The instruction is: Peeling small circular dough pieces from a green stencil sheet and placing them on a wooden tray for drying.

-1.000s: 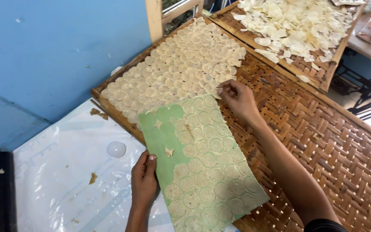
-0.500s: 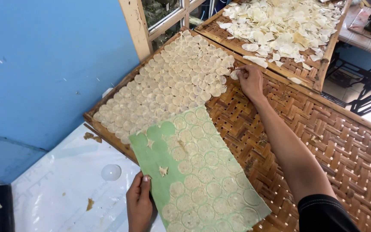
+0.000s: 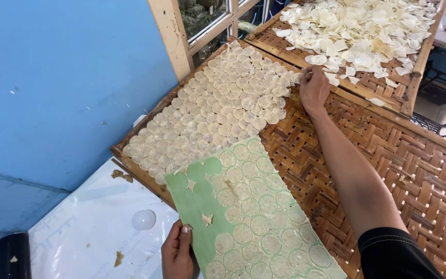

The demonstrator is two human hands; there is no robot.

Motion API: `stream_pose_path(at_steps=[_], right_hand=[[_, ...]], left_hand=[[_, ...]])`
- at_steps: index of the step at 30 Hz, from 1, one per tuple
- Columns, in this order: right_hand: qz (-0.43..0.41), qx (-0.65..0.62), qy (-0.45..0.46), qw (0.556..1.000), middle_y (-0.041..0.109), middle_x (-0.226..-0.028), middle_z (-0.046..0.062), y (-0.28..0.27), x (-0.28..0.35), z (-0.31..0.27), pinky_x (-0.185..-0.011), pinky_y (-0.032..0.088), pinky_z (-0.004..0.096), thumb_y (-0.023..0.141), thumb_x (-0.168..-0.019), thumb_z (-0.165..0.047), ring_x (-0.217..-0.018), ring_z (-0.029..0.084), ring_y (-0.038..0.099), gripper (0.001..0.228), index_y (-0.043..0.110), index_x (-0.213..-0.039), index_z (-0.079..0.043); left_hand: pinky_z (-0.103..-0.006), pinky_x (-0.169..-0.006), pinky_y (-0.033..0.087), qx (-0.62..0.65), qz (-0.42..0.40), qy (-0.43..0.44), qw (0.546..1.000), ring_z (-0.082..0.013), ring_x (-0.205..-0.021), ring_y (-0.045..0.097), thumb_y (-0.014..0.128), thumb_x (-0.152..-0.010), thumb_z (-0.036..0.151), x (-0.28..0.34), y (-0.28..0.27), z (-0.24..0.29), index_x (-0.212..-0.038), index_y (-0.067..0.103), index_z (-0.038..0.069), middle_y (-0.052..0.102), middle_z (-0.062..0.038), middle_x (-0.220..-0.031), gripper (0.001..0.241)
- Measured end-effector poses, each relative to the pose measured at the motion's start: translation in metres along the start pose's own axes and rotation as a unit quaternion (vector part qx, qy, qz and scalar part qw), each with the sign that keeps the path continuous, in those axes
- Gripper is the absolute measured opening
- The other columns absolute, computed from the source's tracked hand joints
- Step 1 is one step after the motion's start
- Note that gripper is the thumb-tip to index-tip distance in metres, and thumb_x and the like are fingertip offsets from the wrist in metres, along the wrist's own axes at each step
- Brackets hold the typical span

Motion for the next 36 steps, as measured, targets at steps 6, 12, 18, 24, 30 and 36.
stream_pose_path(at_steps=[6, 12, 18, 24, 30, 36], right_hand=[[0.002, 0.049, -0.007, 0.999, 0.063, -0.096, 0.015, -0.005, 0.004, -0.009, -0.06, 0.052, 0.04, 0.073, -0.092, -0.006, -0.071, 0.025, 0.061, 0.009, 0.076, -0.098, -0.001], [-0.018, 0.054, -0.045, 0.997, 0.058, -0.092, 0.016, -0.01, 0.008, -0.016, -0.053, 0.05, 0.04, 0.067, -0.096, -0.01, -0.066, 0.027, 0.058, 0.02, 0.077, -0.11, 0.001], [-0.087, 0.001, -0.01, 0.996, 0.053, -0.096, 0.01, 0.013, -0.009, 0.017, -0.066, 0.05, 0.028, 0.059, -0.093, 0.003, -0.074, 0.019, 0.052, 0.042, 0.068, -0.134, -0.005], [-0.01, -0.091, -0.126, 0.988, 0.062, -0.107, 0.014, -0.052, 0.036, -0.096, -0.064, 0.044, 0.024, 0.059, -0.093, 0.009, -0.074, 0.012, 0.05, 0.035, 0.059, -0.127, 0.004], [-0.267, -0.142, -0.251, 0.92, 0.064, -0.1, 0.015, -0.094, 0.165, -0.212, -0.055, 0.053, 0.024, 0.065, -0.092, -0.002, -0.067, 0.016, 0.057, 0.021, 0.073, -0.111, 0.0], [-0.241, -0.065, -0.345, 0.905, 0.06, -0.1, 0.011, -0.089, 0.214, -0.227, -0.063, 0.052, 0.031, 0.066, -0.093, -0.013, -0.079, 0.02, 0.058, 0.027, 0.075, -0.118, -0.004]], left_hand=[[-0.0287, -0.078, 0.052, -0.015, 0.004, -0.012, 1.0, -0.0174, -0.086, 0.068, 0.05, -0.1, 0.009, 0.001, 0.001, 0.002, -0.126, 0.068, -0.007, 0.08, -0.015, -0.104, 0.036], [-0.0288, -0.078, 0.052, -0.022, 0.003, -0.022, 1.0, -0.0176, -0.085, 0.068, 0.049, -0.101, 0.011, 0.005, 0.004, 0.015, -0.125, 0.068, -0.006, 0.08, -0.015, -0.104, 0.035], [-0.0288, -0.083, 0.052, -0.018, -0.003, 0.016, 1.0, -0.0165, -0.091, 0.067, 0.05, -0.1, 0.011, 0.004, 0.004, 0.013, -0.125, 0.069, -0.005, 0.08, -0.012, -0.108, 0.036], [-0.0269, -0.076, 0.051, -0.03, 0.001, 0.021, 0.999, -0.0144, -0.083, 0.065, 0.051, -0.099, 0.012, 0.012, 0.008, 0.031, -0.123, 0.07, -0.003, 0.08, -0.009, -0.101, 0.034], [-0.0275, -0.078, 0.05, -0.011, 0.002, 0.011, 1.0, -0.0148, -0.084, 0.065, 0.05, -0.1, 0.013, 0.014, 0.01, 0.034, -0.124, 0.07, -0.003, 0.08, -0.01, -0.103, 0.036], [-0.0269, -0.073, 0.05, -0.014, -0.001, 0.015, 1.0, -0.0134, -0.079, 0.062, 0.051, -0.1, 0.013, 0.015, 0.01, 0.035, -0.122, 0.071, -0.002, 0.079, -0.008, -0.097, 0.034]])
Point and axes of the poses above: each hand's wrist, its own x-axis away from the middle knuckle, its own y-axis out of the palm, z = x × y, the point moved 6 cm from there along -x, towards the middle knuckle
